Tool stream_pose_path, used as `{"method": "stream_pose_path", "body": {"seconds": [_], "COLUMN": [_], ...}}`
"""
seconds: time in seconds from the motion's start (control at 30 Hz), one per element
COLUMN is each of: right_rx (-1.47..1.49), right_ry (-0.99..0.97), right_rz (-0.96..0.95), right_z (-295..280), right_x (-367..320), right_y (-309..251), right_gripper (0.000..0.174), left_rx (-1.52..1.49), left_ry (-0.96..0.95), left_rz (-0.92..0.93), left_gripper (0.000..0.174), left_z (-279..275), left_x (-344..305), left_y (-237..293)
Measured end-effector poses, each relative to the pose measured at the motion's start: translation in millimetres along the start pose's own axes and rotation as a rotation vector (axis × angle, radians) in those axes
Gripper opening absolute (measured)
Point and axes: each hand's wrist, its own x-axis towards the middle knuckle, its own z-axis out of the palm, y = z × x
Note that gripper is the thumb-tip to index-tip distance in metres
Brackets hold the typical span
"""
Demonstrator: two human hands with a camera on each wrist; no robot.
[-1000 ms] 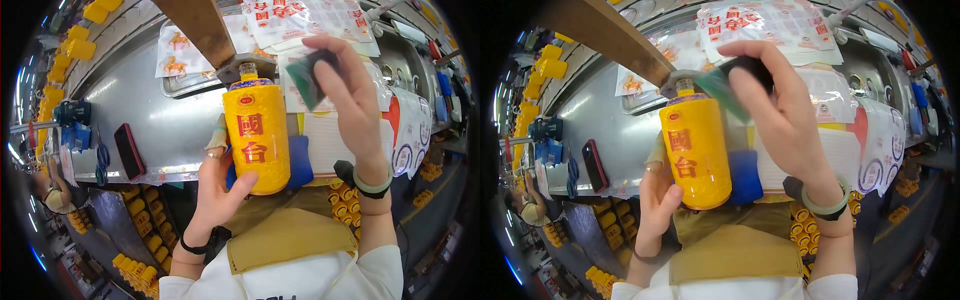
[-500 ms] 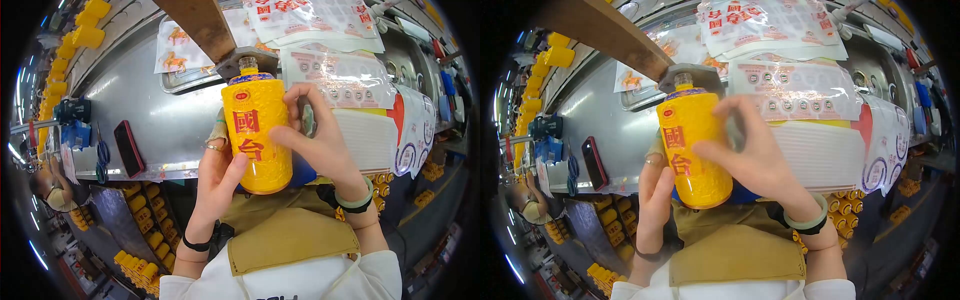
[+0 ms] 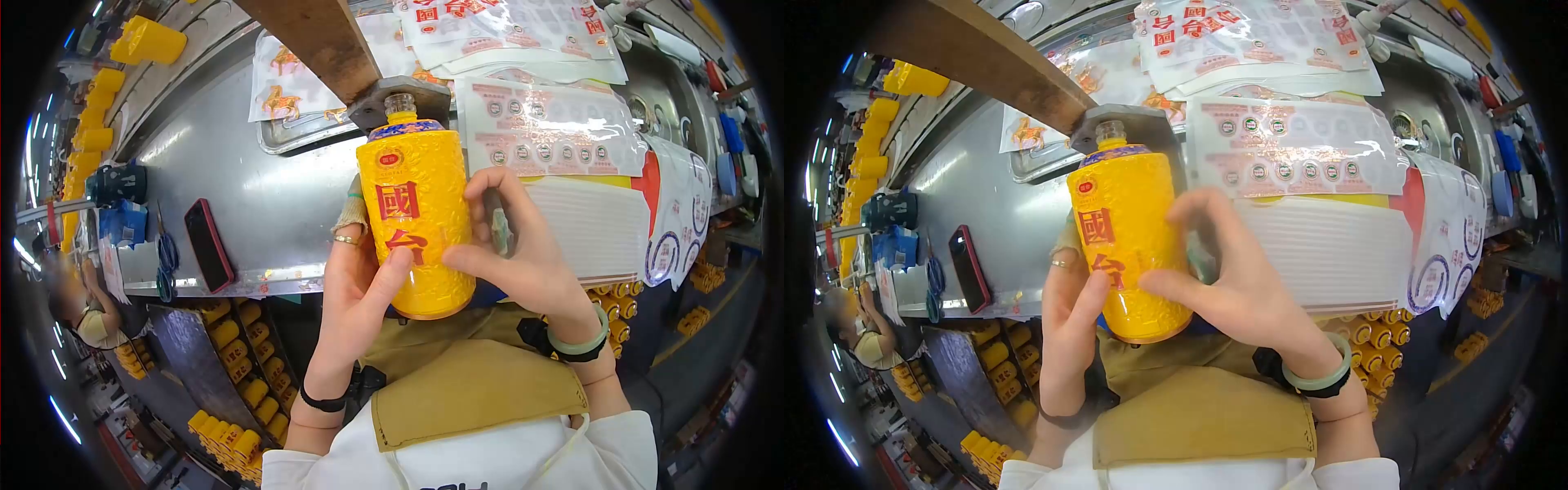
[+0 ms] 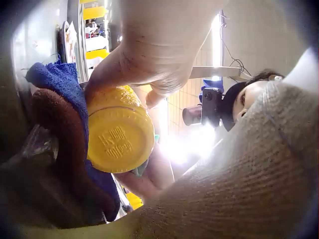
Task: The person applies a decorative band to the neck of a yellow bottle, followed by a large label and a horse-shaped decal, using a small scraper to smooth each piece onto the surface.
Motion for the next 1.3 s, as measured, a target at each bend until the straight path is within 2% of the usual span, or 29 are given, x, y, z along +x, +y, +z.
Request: {"method": "stream_pose_path", "body": {"seconds": [0.1, 0.23, 0.3, 0.33, 0.4, 0.43, 0.47, 0.5, 0.53, 0.57, 0.63, 0.7, 0.73, 0.77, 0.83, 0.87, 0.97, 1.03, 1.1, 1.13, 1.17, 1.2, 1.23, 1.3], "right_rx": [0.018, -0.019, -0.038, -0.056, -0.008, 0.046, -0.147, -0.152, -0.381, -0.610, -0.683, -0.849, -0.958, -0.963, -1.213, -1.219, -0.931, -0.878, -1.068, -1.041, -1.013, -1.015, -1.053, -1.187], "right_ry": [-0.004, -0.023, -0.023, -0.023, 0.041, 0.110, 0.183, 0.174, 0.007, -0.163, -0.220, -0.012, 0.115, 0.107, -0.033, -0.093, -0.399, -0.465, -0.234, -0.102, 0.026, 0.138, 0.205, 0.121], "right_rz": [0.011, 0.002, -0.070, -0.144, -0.142, -0.138, -0.266, -0.271, -0.365, -0.456, -0.523, -0.774, -0.880, -0.882, -1.121, -1.190, -1.331, -1.284, -1.186, -1.099, -1.012, -1.024, -1.152, -1.346], "right_z": [0.3, -5.2, -11.5, -14.5, -20.6, -21.8, -19.9, -19.4, -18.9, -18.5, -4.3, -6.2, -10.2, -13.0, -16.6, -12.2, -1.2, -1.6, -6.9, -11.2, -15.8, -18.6, -26.0, -32.9], "right_x": [-0.3, 0.5, 2.3, 3.4, 8.0, 10.7, 13.5, 14.4, 14.9, 15.4, 23.0, 39.9, 49.0, 47.1, 39.5, 28.8, 2.0, -1.2, 17.7, 31.9, 45.5, 53.5, 64.1, 65.0], "right_y": [1.9, 3.1, -4.4, -9.8, -21.1, -27.5, -34.3, -43.9, -55.3, -64.9, -73.9, -77.7, -80.9, -80.5, -72.0, -56.2, -31.6, -36.3, -38.4, -41.9, -47.2, -53.4, -52.0, -56.1], "right_gripper": [0.055, 0.059, 0.058, 0.056, 0.054, 0.052, 0.052, 0.052, 0.057, 0.062, 0.061, 0.057, 0.047, 0.047, 0.037, 0.029, 0.023, 0.025, 0.030, 0.033, 0.035, 0.034, 0.031, 0.032], "left_rx": [-0.012, 0.008, -0.177, -0.180, -0.044, -0.047, 0.131, 0.307, 0.357, 0.352, 0.634, 0.669, 0.691, 0.713, 0.691, 0.677, 0.604, 0.596, 0.592, 0.728, 0.730, 0.715, 0.701, 0.703], "left_ry": [0.035, -0.003, 0.090, 0.093, -0.060, -0.052, -0.082, -0.111, -0.100, -0.091, 0.000, 0.058, 0.079, 0.099, 0.111, 0.114, 0.097, 0.103, 0.112, 0.083, 0.082, 0.085, 0.090, 0.078], "left_rz": [-0.039, -0.005, -0.056, -0.053, 0.237, 0.247, 0.166, 0.082, 0.015, 0.023, 0.166, 0.241, 0.305, 0.368, 0.375, 0.382, 0.314, 0.313, 0.309, 0.322, 0.324, 0.322, 0.320, 0.348], "left_gripper": [0.062, 0.060, 0.076, 0.076, 0.102, 0.102, 0.113, 0.123, 0.119, 0.119, 0.112, 0.106, 0.110, 0.113, 0.112, 0.111, 0.110, 0.111, 0.111, 0.111, 0.111, 0.109, 0.108, 0.110], "left_z": [2.5, 1.0, 0.1, -0.3, -1.5, -5.5, -12.1, -17.1, -19.6, -18.3, -11.1, -6.2, -7.1, -7.5, -7.0, -6.9, -5.5, -4.7, -4.8, -10.0, -8.9, -7.8, -7.2, -6.9], "left_x": [-2.1, -1.7, -4.2, -3.7, -0.9, -2.0, -4.5, -6.1, -3.4, -5.2, -10.3, -13.8, -13.8, -13.8, -13.1, -12.5, -10.9, -11.2, -13.5, -15.1, -15.0, -14.6, -14.6, -14.2], "left_y": [2.4, 1.1, -4.1, -6.2, -10.5, -13.9, -18.3, -23.1, -27.1, -26.3, -20.1, -16.1, -17.9, -19.4, -20.8, -20.9, -19.8, -21.2, -22.0, -19.0, -17.8, -17.0, -16.7, -16.8]}}
